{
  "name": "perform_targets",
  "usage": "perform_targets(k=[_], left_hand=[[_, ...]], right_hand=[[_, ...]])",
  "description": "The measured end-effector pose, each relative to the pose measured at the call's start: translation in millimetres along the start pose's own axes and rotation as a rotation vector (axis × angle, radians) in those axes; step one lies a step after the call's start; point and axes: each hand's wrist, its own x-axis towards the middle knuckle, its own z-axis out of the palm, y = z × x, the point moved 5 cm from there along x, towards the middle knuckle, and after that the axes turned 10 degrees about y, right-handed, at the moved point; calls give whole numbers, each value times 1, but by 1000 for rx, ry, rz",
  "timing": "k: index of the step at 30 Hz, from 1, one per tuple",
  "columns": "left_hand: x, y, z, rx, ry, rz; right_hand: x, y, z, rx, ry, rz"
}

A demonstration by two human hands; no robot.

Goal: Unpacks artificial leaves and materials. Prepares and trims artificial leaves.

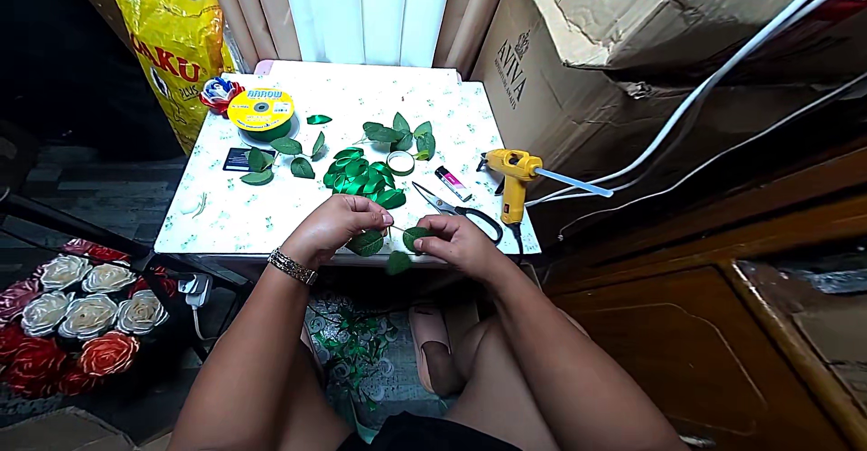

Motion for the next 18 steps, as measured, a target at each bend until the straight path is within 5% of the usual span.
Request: perform_targets(k=[6,9,11,15,18], left_hand=[[1,0,0,7,-18,20],[4,2,-9,-99,80,55],[4,5,-17,-178,140,87],[3,7,-26,-289,194,108],[1,7,-27,-329,186,120]], right_hand=[[6,1,-16,-49,67,-26],[19,-2,-36,-301,214,-3],[33,5,-47,-554,324,104],[46,37,-45,-878,246,442],[52,36,-42,-900,306,437]])
